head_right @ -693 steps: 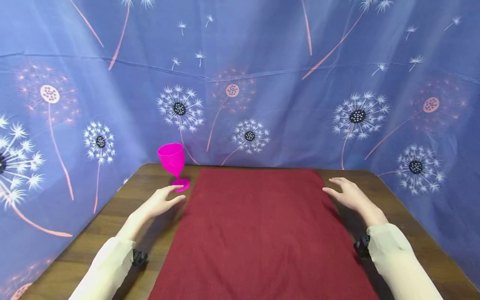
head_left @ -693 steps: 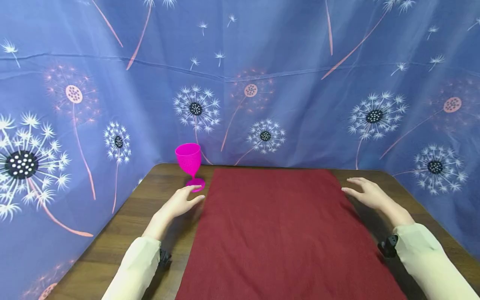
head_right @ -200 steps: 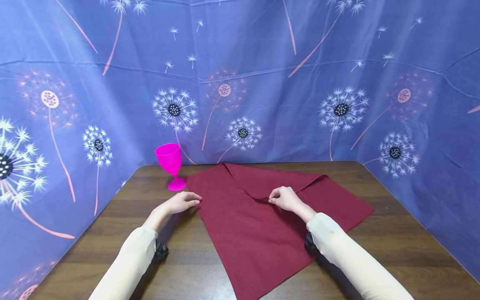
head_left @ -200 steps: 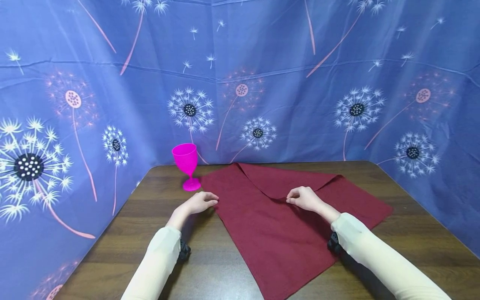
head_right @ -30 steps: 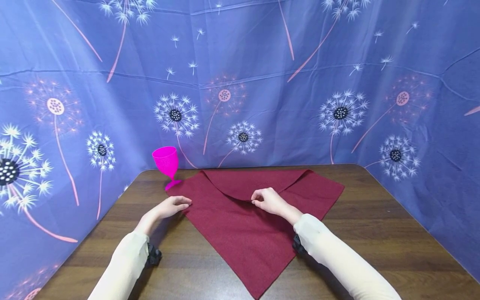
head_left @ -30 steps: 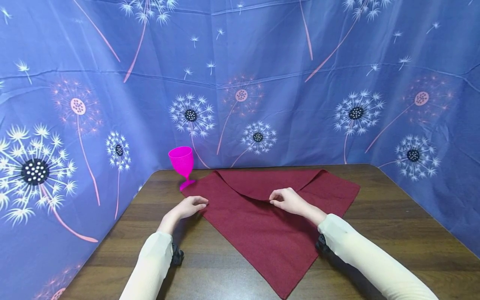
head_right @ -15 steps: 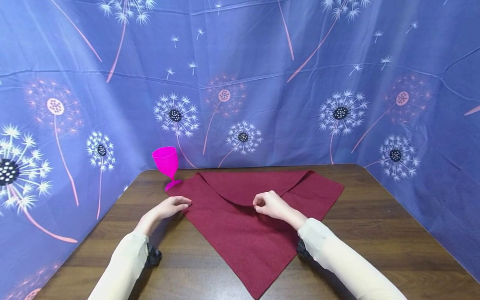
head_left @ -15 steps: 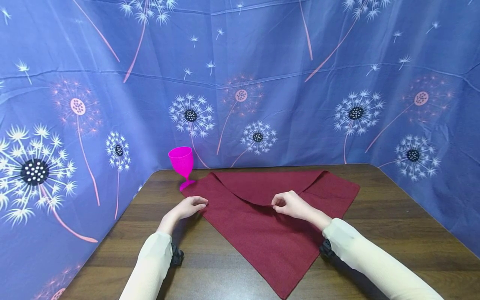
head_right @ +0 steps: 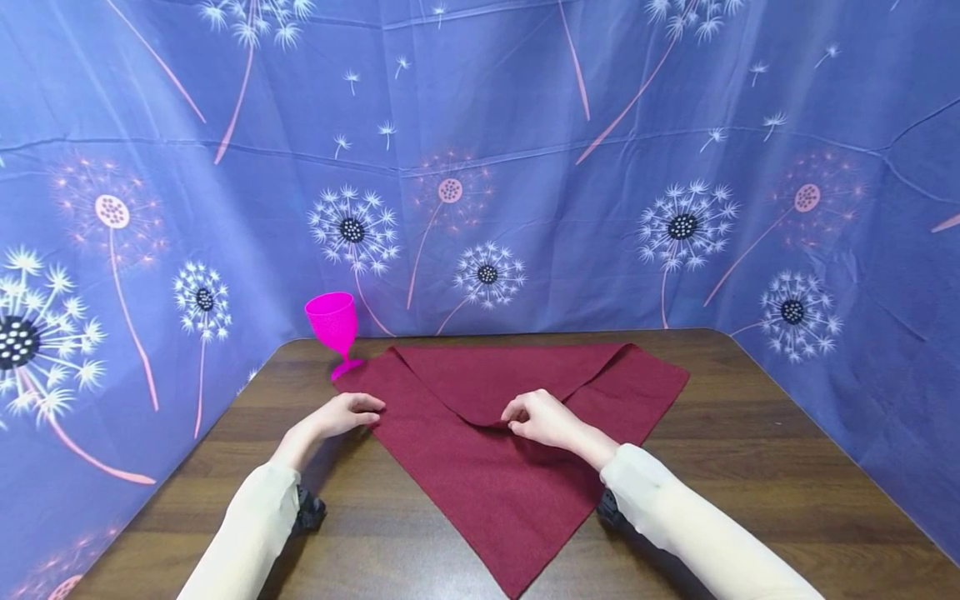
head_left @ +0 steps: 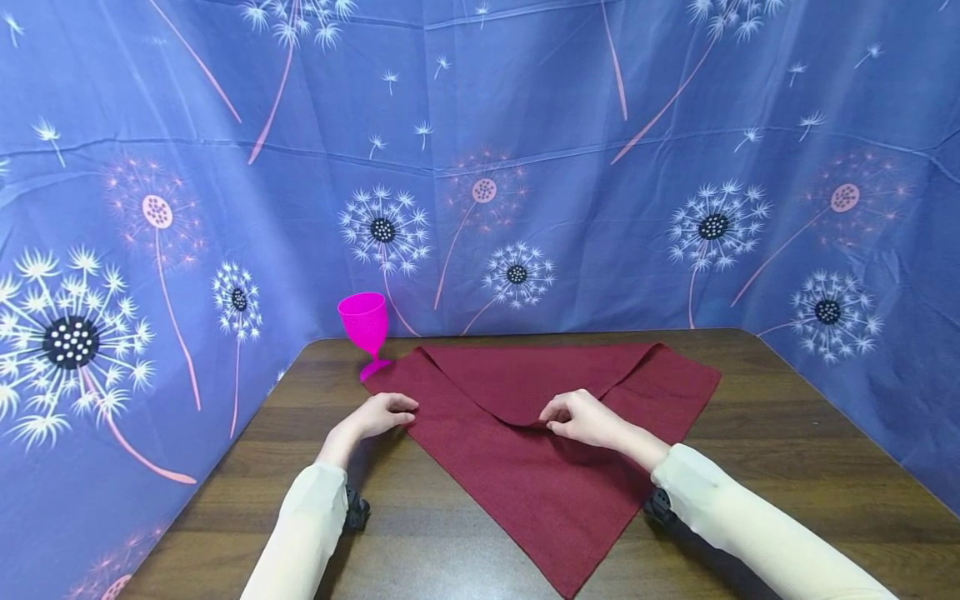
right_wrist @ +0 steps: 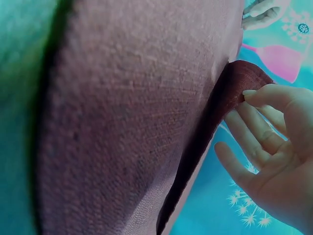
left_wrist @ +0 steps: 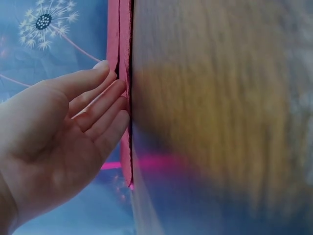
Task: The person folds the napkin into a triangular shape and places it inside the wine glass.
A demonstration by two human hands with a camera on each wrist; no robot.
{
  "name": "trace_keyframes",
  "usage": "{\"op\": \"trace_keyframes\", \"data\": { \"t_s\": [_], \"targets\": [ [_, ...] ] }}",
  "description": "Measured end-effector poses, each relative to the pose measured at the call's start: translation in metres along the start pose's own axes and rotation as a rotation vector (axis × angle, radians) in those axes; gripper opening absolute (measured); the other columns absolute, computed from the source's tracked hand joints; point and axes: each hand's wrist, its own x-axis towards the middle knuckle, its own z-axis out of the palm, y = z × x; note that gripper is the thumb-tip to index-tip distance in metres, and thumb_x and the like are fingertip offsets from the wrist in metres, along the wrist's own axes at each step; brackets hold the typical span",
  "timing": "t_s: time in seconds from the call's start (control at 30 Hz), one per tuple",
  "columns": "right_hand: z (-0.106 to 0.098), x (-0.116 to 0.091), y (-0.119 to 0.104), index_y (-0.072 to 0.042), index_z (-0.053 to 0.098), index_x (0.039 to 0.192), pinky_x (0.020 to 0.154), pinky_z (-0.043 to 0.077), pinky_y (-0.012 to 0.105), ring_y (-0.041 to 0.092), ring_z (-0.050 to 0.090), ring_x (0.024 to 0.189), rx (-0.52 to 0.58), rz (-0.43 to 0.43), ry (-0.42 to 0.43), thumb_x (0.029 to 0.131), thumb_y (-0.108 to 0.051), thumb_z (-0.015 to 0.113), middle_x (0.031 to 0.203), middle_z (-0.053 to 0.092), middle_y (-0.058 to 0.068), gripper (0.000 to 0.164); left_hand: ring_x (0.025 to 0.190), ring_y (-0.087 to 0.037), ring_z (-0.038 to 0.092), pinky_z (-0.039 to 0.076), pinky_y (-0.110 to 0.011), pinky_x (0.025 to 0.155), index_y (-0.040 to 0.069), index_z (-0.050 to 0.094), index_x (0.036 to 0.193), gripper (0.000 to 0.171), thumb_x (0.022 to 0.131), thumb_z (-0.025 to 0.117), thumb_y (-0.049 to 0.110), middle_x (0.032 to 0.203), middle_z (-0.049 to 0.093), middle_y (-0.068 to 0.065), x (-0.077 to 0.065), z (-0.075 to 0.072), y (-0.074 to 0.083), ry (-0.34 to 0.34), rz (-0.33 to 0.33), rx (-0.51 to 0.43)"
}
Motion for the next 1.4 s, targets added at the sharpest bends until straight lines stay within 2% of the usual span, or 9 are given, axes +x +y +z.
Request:
{"op": "trace_keyframes", "data": {
  "t_s": [0.2,0.4,0.67,1.0,1.17,1.4],
  "targets": [
    [0.0,-0.004,-0.003,-0.007,0.072,0.088,0.071,0.054,0.023,0.009,0.065,0.079,-0.002,-0.028,-0.012,0.08,0.0,0.065,0.085,0.069,0.0,0.013,0.106,-0.032,0.058,0.045,-0.041,0.092,-0.002,0.067,0.105,0.025,0.082,0.068,0.009,0.106,0.066,-0.015,0.0,0.003,0.005,0.012,-0.019,0.083],
    [-0.001,-0.008,-0.006,-0.008,0.072,0.087,0.071,0.054,0.023,0.009,0.064,0.079,-0.005,-0.072,-0.005,0.079,0.001,0.065,0.084,0.069,0.0,0.013,0.102,-0.029,0.056,0.045,-0.04,0.091,-0.002,0.068,0.102,0.03,0.076,0.075,0.01,0.104,0.061,-0.013,0.001,0.006,0.006,0.006,0.006,0.132],
    [0.002,-0.013,-0.013,-0.01,0.072,0.085,0.067,0.051,0.022,0.003,0.06,0.074,-0.011,-0.119,-0.011,0.078,0.001,0.066,0.082,0.068,-0.003,0.014,0.103,-0.03,0.056,0.044,-0.043,0.093,-0.002,0.067,0.104,0.032,0.076,0.075,0.01,0.106,0.06,-0.014,0.001,0.005,0.004,-0.004,-0.003,0.098],
    [0.006,-0.019,-0.017,-0.011,0.072,0.085,0.067,0.049,0.022,0.002,0.059,0.076,0.006,-0.119,-0.057,0.079,-0.001,0.066,0.083,0.068,-0.003,0.013,0.106,-0.032,0.056,0.044,-0.044,0.094,-0.002,0.066,0.105,0.033,0.076,0.075,0.009,0.108,0.059,-0.013,0.001,0.004,0.002,-0.01,-0.036,0.059],
    [0.007,-0.024,-0.018,-0.011,0.071,0.084,0.066,0.049,0.021,0.0,0.058,0.075,-0.003,-0.139,-0.047,0.078,-0.001,0.067,0.082,0.067,-0.004,0.013,0.107,-0.032,0.056,0.044,-0.044,0.095,-0.002,0.066,0.105,0.033,0.076,0.075,0.009,0.108,0.059,-0.013,0.001,0.004,0.002,-0.011,-0.035,0.061],
    [0.01,-0.029,-0.019,-0.014,0.072,0.084,0.07,0.049,0.022,0.006,0.06,0.079,-0.011,-0.134,-0.052,0.08,-0.005,0.07,0.084,0.064,-0.004,0.01,0.107,-0.032,0.057,0.045,-0.044,0.094,-0.002,0.066,0.106,0.032,0.076,0.075,0.009,0.108,0.058,-0.013,0.001,0.004,0.002,-0.015,-0.04,0.053]
  ]
}}
